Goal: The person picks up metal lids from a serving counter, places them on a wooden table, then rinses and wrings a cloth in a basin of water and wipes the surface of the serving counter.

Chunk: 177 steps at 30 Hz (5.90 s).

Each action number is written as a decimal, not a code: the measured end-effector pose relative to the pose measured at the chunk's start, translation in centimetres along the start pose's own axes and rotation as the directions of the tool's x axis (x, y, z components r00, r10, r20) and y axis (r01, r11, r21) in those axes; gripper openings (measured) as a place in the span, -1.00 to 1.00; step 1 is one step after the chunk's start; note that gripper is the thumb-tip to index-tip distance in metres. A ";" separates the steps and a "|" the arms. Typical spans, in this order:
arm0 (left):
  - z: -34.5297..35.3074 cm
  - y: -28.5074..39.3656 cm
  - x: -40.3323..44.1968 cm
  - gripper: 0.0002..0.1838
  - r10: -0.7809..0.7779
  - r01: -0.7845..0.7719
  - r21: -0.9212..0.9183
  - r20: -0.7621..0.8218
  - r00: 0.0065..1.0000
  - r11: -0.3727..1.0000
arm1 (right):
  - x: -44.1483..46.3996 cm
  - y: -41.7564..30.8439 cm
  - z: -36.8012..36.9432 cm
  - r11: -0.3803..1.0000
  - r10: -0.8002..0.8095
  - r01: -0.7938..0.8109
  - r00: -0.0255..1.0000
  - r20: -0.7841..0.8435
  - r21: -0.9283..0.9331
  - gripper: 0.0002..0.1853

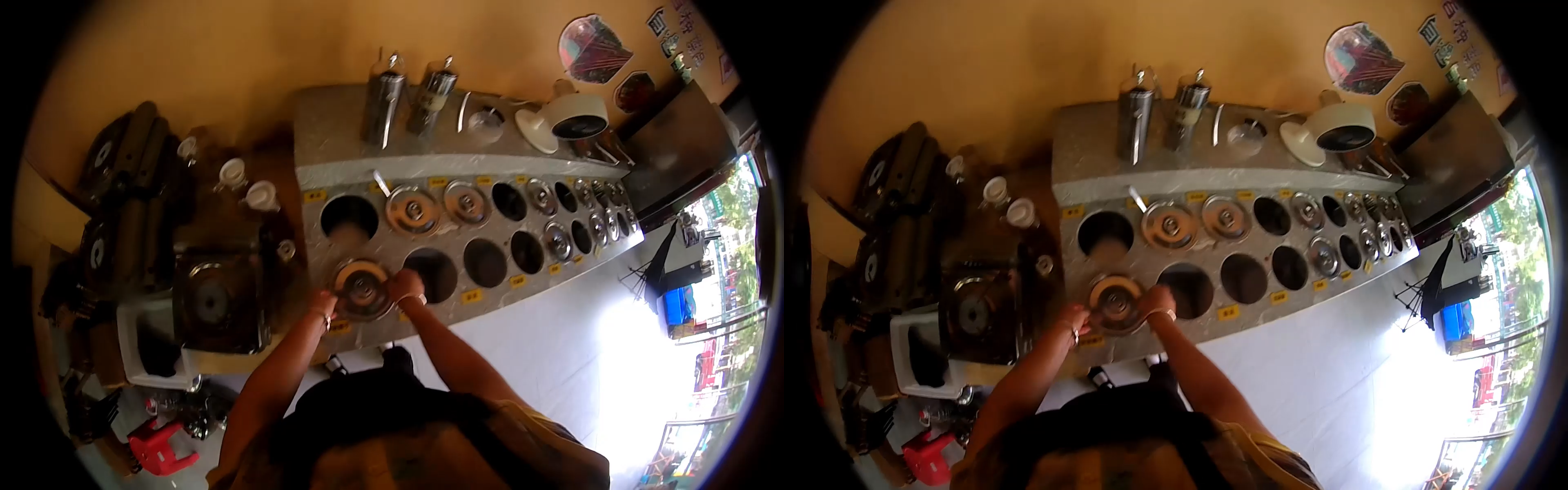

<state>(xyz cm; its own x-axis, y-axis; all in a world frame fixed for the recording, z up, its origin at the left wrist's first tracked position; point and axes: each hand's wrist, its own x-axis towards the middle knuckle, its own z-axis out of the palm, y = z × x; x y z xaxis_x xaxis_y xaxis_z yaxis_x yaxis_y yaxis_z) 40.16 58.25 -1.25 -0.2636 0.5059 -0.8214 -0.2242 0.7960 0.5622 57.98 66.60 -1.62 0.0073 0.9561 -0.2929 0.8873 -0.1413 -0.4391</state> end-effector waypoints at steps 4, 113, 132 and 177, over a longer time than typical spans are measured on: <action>1.3 1.8 -2.3 -0.72 0.047 -0.050 -0.030 -0.095 0.994 0.998 | -0.5 -1.3 -1.3 0.994 0.102 -0.103 0.995 0.018 0.045 -0.73; 13.6 -71.5 -49.8 -0.80 -0.870 -0.938 0.337 -0.483 -0.099 -0.080 | -31.9 0.7 4.5 0.936 -0.306 0.197 0.045 0.951 0.292 -0.93; 18.2 -93.3 -40.5 -0.80 -0.959 -1.000 -0.003 -0.281 -0.024 0.025 | -16.6 11.9 -3.6 0.949 -0.208 -0.055 0.633 0.745 0.312 -0.90; 18.3 11.6 8.1 -0.74 -0.111 0.035 -0.553 -0.105 0.988 0.833 | 26.2 -1.1 -11.9 0.862 -0.299 0.383 0.913 0.278 -0.331 -0.60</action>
<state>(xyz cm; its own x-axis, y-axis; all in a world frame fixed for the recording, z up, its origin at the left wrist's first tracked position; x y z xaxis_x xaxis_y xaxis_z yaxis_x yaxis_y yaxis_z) 52.61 77.64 -3.20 -0.3337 0.3764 -0.8643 -0.7146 0.4969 0.4923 62.73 94.86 1.31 -0.3870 0.8439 -0.3716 0.9205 0.3295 -0.2102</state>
